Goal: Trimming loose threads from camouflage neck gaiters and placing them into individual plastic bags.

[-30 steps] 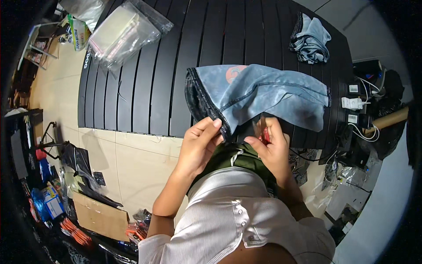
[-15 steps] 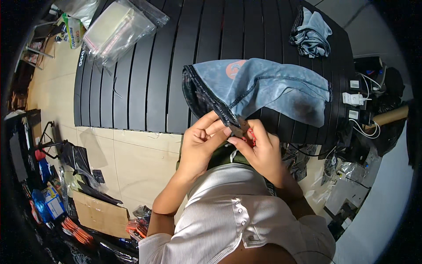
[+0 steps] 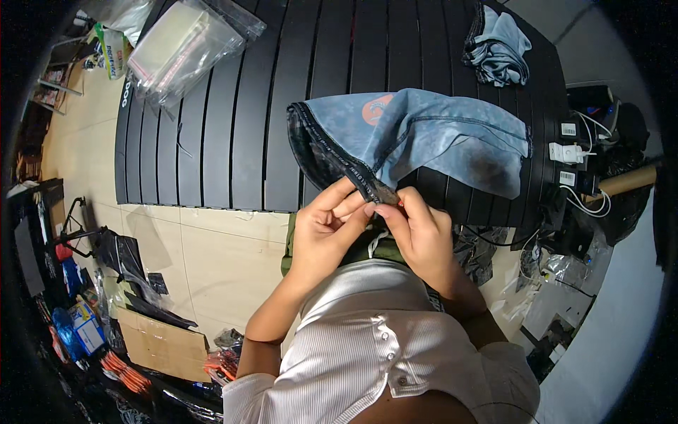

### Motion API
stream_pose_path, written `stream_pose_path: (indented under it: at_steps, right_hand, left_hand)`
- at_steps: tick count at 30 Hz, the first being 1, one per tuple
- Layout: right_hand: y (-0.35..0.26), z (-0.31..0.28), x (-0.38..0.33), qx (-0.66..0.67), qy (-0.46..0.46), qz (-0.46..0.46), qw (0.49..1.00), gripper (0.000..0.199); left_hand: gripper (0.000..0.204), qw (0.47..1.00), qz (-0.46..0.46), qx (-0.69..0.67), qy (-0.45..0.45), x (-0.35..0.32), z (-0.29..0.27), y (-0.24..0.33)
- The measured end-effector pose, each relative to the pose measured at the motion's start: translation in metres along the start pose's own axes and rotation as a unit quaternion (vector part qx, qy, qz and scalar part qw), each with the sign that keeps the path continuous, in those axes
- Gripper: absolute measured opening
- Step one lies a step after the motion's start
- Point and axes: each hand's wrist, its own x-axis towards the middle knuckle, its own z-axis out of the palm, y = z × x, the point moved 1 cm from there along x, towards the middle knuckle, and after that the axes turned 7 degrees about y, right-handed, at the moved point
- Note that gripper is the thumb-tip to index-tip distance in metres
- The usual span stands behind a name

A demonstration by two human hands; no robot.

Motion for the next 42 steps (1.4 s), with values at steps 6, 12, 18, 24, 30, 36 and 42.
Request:
stream_pose_path:
  at_steps: [6,12,18,24,30,36,42]
  right_hand:
    - [-0.006,-0.010,0.003,0.067,0.023,0.064,0.995,0.018]
    - [-0.004,-0.002,-0.001,0.029,-0.004,0.048,0.998,0.021]
    - [-0.004,0.001,0.003,-0.028,0.020,-0.016,0.999,0.020]
    - [-0.006,-0.005,0.003,0.013,0.034,0.047,0.998,0.021]
    - [-0.004,-0.004,-0.002,0.010,0.002,0.036,0.999,0.022]
    - [-0.007,-0.002,0.000,0.002,-0.003,0.044,0.999,0.024]
    - [-0.005,0.000,0.002,-0.045,0.000,0.012,0.999,0.022]
  left_hand:
    - [0.041,0.997,-0.026,-0.066,0.042,0.006,0.004,0.001]
    - [0.041,0.998,-0.015,-0.063,0.016,0.005,-0.001,-0.003]
    - [0.041,0.998,-0.015,-0.061,0.006,0.004,0.004,0.000]
    - [0.039,0.995,-0.028,-0.087,0.033,0.005,0.003,0.000]
    - [0.033,0.986,-0.063,-0.139,0.064,0.006,0.000,0.000]
    - [0.033,0.985,-0.062,-0.153,0.043,0.006,0.002,-0.001]
    - [0.037,0.997,-0.010,-0.073,0.033,0.003,0.003,-0.002]
